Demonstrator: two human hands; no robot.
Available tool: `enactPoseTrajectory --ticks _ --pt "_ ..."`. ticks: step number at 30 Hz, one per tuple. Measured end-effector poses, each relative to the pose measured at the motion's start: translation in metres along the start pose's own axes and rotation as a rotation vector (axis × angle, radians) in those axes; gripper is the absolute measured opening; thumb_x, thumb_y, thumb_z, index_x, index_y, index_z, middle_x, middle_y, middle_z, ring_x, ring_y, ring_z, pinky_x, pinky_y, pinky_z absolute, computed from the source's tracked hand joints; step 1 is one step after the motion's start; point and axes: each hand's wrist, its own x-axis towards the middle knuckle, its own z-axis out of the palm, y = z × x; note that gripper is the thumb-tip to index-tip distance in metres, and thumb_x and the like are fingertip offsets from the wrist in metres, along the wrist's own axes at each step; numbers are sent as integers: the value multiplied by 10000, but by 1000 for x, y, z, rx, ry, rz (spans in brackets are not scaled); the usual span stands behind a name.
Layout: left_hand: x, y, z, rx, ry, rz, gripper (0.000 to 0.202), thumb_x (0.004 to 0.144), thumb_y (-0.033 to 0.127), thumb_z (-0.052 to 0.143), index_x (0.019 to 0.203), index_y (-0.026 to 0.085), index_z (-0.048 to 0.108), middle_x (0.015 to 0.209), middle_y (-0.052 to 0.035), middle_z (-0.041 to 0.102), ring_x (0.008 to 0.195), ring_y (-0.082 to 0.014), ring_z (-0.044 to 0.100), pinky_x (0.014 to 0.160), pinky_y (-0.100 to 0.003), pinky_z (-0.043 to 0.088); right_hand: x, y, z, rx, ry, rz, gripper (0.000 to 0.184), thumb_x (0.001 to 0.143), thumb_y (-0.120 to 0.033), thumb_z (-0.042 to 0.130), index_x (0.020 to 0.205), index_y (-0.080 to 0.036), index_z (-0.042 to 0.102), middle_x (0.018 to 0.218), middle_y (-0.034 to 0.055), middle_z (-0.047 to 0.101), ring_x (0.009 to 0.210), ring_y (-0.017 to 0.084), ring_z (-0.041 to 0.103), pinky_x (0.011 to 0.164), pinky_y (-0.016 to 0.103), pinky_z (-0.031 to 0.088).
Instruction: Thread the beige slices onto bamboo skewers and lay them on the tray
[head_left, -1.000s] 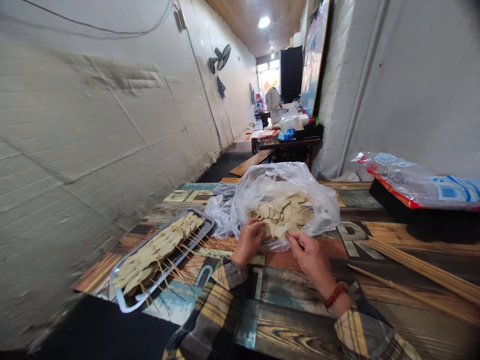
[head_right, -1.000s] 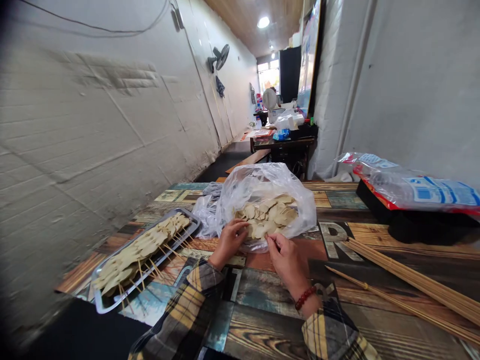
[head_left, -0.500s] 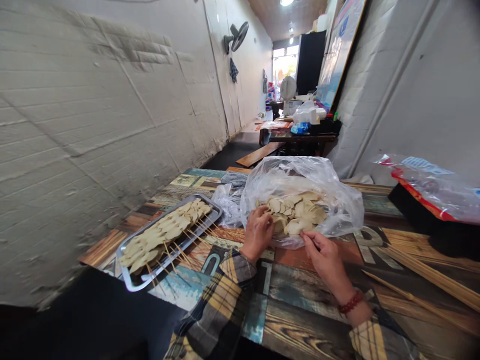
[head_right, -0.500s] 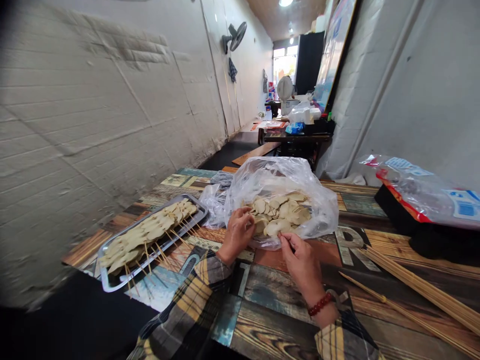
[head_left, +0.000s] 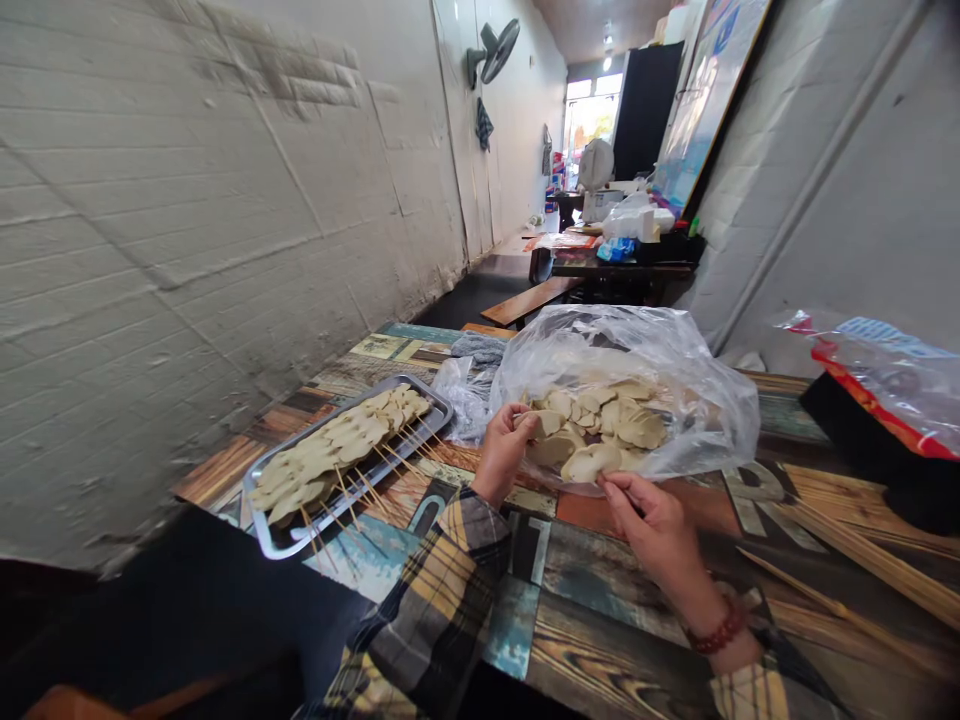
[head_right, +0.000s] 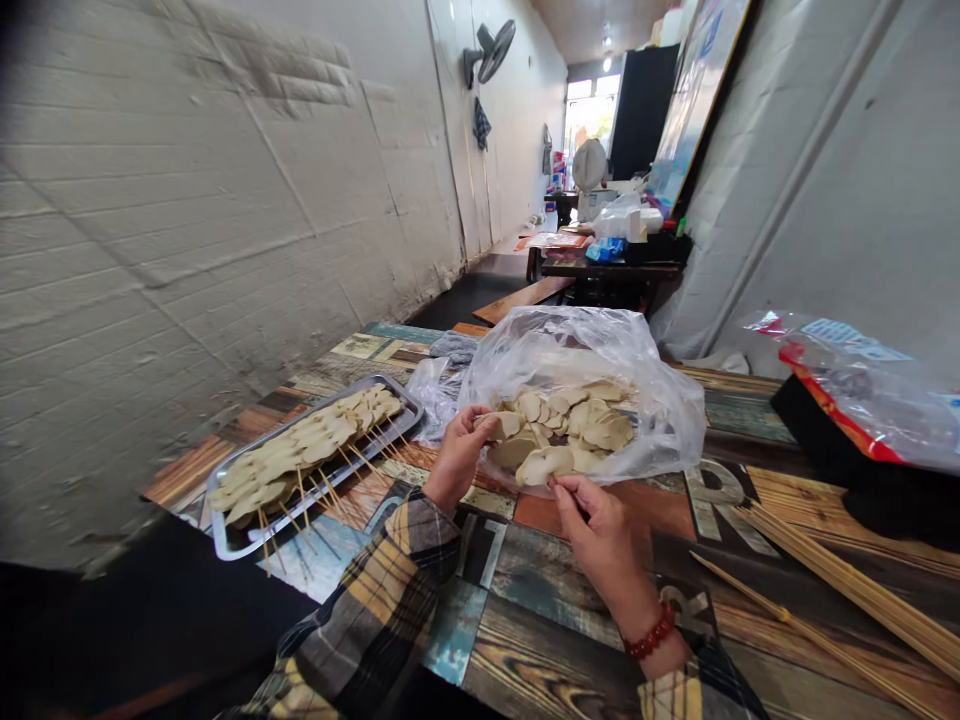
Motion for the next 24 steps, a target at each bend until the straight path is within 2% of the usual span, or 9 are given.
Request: enactPoseTrajectory --ticks 5,9,15,20,24 --pt "-1 3 1 -153 -63 -102 376 645 390 756 878 145 592 769 -18 641 635 -121 606 532 -211 411 -4 -1 5 11 -123 9 386 878 -473 472 852 -171 710 566 5 616 471 137 537 435 224 380" --pt "-3 6 2 -253 -108 -133 435 576 302 813 921 154 593 859 -31 667 683 -132 643 628 -241 482 -5 0 6 10 -134 5 370 878 -457 469 859 -176 710 587 11 631 494 141 554 445 223 386" --pt "-4 6 4 -192 -62 -61 394 573 259 799 901 151 608 841 -20 668 677 -126 627 645 -257 506 -4 -1 5 17 -146 29 383 861 -475 481 873 -172 715 544 8 615 462 141 530 420 225 373" --pt "-4 7 3 -108 -34 1 324 592 228 764 872 145 623 744 9 646 595 -80 555 604 -212 444 -7 6 8 9 -166 33 376 868 -459 480 915 -174 721 584 20 636 488 153 552 441 231 399" --pt "-4 9 4 -69 -20 17 293 596 227 746 854 147 633 713 15 630 591 -78 527 596 -207 413 -7 6 9 -6 -155 27 369 872 -447 472 904 -180 725 594 22 647 503 156 564 445 230 401"
